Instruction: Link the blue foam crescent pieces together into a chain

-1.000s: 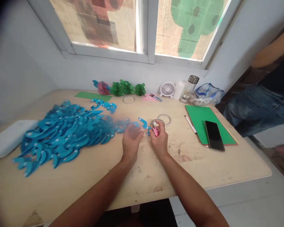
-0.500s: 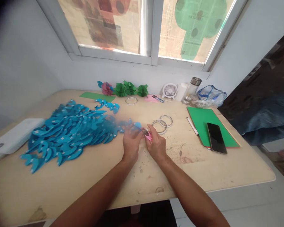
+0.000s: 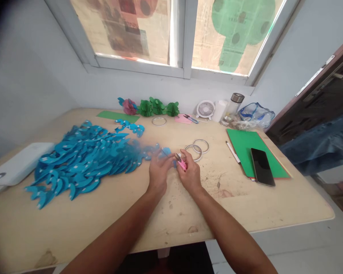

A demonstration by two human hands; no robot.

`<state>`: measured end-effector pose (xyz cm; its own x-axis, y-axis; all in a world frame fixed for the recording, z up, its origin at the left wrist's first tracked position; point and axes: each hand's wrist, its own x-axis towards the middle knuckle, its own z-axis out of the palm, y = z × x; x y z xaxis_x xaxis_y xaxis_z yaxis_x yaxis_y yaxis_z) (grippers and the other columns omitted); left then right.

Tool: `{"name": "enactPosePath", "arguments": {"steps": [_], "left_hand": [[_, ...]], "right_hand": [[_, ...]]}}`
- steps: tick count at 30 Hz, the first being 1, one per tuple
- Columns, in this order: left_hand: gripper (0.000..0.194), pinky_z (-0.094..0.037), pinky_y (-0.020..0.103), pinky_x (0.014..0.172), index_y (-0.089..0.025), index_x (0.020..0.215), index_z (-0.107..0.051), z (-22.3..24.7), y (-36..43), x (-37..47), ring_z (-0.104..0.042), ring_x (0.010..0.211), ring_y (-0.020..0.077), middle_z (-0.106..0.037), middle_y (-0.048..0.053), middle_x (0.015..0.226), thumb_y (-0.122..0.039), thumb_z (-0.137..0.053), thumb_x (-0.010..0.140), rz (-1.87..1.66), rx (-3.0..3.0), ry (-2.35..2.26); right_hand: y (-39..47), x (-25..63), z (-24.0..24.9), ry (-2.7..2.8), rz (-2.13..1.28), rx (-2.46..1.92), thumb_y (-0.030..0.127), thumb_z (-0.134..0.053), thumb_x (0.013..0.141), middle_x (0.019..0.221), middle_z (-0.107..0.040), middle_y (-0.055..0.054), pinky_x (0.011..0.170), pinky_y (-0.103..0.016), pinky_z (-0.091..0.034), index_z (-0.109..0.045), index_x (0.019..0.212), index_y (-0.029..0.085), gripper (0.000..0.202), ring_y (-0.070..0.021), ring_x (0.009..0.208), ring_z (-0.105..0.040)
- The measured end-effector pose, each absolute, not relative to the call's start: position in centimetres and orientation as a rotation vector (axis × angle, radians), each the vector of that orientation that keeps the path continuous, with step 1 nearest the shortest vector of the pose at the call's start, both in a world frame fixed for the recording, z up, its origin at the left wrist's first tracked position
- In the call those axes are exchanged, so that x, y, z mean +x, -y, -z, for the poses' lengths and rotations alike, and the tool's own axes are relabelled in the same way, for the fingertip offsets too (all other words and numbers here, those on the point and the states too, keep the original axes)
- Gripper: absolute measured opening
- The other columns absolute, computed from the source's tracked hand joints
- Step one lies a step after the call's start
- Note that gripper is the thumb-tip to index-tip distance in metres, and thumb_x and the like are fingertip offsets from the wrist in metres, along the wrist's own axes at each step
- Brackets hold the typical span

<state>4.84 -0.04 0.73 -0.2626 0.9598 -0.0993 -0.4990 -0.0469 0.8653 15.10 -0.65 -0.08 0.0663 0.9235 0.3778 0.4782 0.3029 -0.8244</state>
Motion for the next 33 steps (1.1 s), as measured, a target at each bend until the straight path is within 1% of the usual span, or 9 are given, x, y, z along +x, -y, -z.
{"name": "enactPosePath", "arguments": {"steps": [3, 6, 10, 13, 20, 24, 29, 33], "left_hand": [[0.066, -0.051, 0.033, 0.077, -0.019, 0.123, -0.039, -0.8, 0.1, 4.8, -0.066, 0.082, 0.0175, -0.067, 0.01, 0.095, -0.02, -0.069, 0.064, -1.59, 0.637, -0.978], [0.066, -0.051, 0.032, 0.078, -0.019, 0.123, -0.039, -0.8, 0.1, 4.8, -0.065, 0.084, 0.0175, -0.067, 0.01, 0.095, -0.02, -0.069, 0.065, -1.591, 0.642, -0.97], [0.065, -0.051, 0.031, 0.075, -0.019, 0.123, -0.039, -0.8, 0.0, 4.7, -0.064, 0.087, 0.0182, -0.068, 0.01, 0.095, -0.02, -0.069, 0.066, -1.591, 0.669, -0.968], [0.065, -0.051, 0.03, 0.073, -0.019, 0.124, -0.04, -0.7, -0.1, 4.7, -0.064, 0.087, 0.0189, -0.068, 0.009, 0.092, -0.022, -0.069, 0.066, -1.59, 0.691, -0.976], [0.065, -0.051, 0.03, 0.072, -0.019, 0.124, -0.04, -0.8, -0.2, 4.6, -0.065, 0.084, 0.0181, -0.068, 0.009, 0.092, -0.021, -0.069, 0.066, -1.569, 0.709, -0.973], [0.065, -0.052, 0.03, 0.072, -0.02, 0.125, -0.04, -0.6, -0.2, 4.6, -0.065, 0.085, 0.0183, -0.068, 0.008, 0.091, -0.02, -0.069, 0.067, -1.556, 0.727, -0.966], [0.066, -0.052, 0.03, 0.07, -0.021, 0.124, -0.04, -0.5, -0.1, 4.5, -0.065, 0.082, 0.0174, -0.068, 0.007, 0.089, -0.022, -0.07, 0.066, -1.54, 0.73, -0.951], [0.067, -0.051, 0.03, 0.071, -0.021, 0.125, -0.04, -0.5, -0.2, 4.4, -0.065, 0.084, 0.0184, -0.068, 0.007, 0.09, -0.023, -0.07, 0.065, -1.521, 0.731, -0.942]], "right_hand": [[0.6, 15.1, 0.1, 1.515, -0.607, -1.309, 0.027, -0.058, 0.075, 0.079, -0.061, -0.001, 0.062, -0.026, -0.045, -0.05, 0.121, 0.022, 0.047, -0.0138, 0.064, -0.057], [0.3, 15.2, 0.1, 1.447, -0.685, -1.281, 0.027, -0.061, 0.073, 0.076, -0.06, 0.0, 0.061, -0.026, -0.045, -0.052, 0.119, 0.022, 0.047, -0.014, 0.063, -0.055], [-0.1, 15.3, 0.0, 1.328, -0.871, -1.185, 0.028, -0.066, 0.068, 0.07, -0.057, 0.001, 0.057, -0.026, -0.044, -0.053, 0.116, 0.021, 0.05, -0.0133, 0.06, -0.053], [-0.2, 15.3, -0.3, 1.229, -1.006, -1.132, 0.029, -0.066, 0.067, 0.068, -0.054, 0.002, 0.056, -0.025, -0.043, -0.055, 0.111, 0.02, 0.046, -0.012, 0.059, -0.051], [0.3, 15.0, -1.2, 1.118, -1.117, -1.148, 0.029, -0.066, 0.066, 0.061, -0.047, 0.005, 0.048, -0.021, -0.033, -0.058, 0.103, 0.019, 0.039, -0.0079, 0.051, -0.04], [0.2, 15.1, -1.4, 1.035, -1.174, -1.153, 0.031, -0.068, 0.063, 0.063, -0.049, 0.004, 0.044, -0.02, -0.028, -0.058, 0.1, 0.019, 0.04, -0.007, 0.05, -0.039], [0.2, 15.2, -1.7, 0.94, -1.29, -1.1, 0.033, -0.072, 0.06, 0.059, -0.044, 0.006, 0.04, -0.02, -0.022, -0.058, 0.098, 0.019, 0.042, -0.0045, 0.043, -0.029], [0.1, 15.3, -1.4, 0.888, -1.333, -1.086, 0.033, -0.072, 0.06, 0.061, -0.044, 0.007, 0.039, -0.02, -0.016, -0.058, 0.098, 0.02, 0.042, -0.0034, 0.041, -0.024]]}}
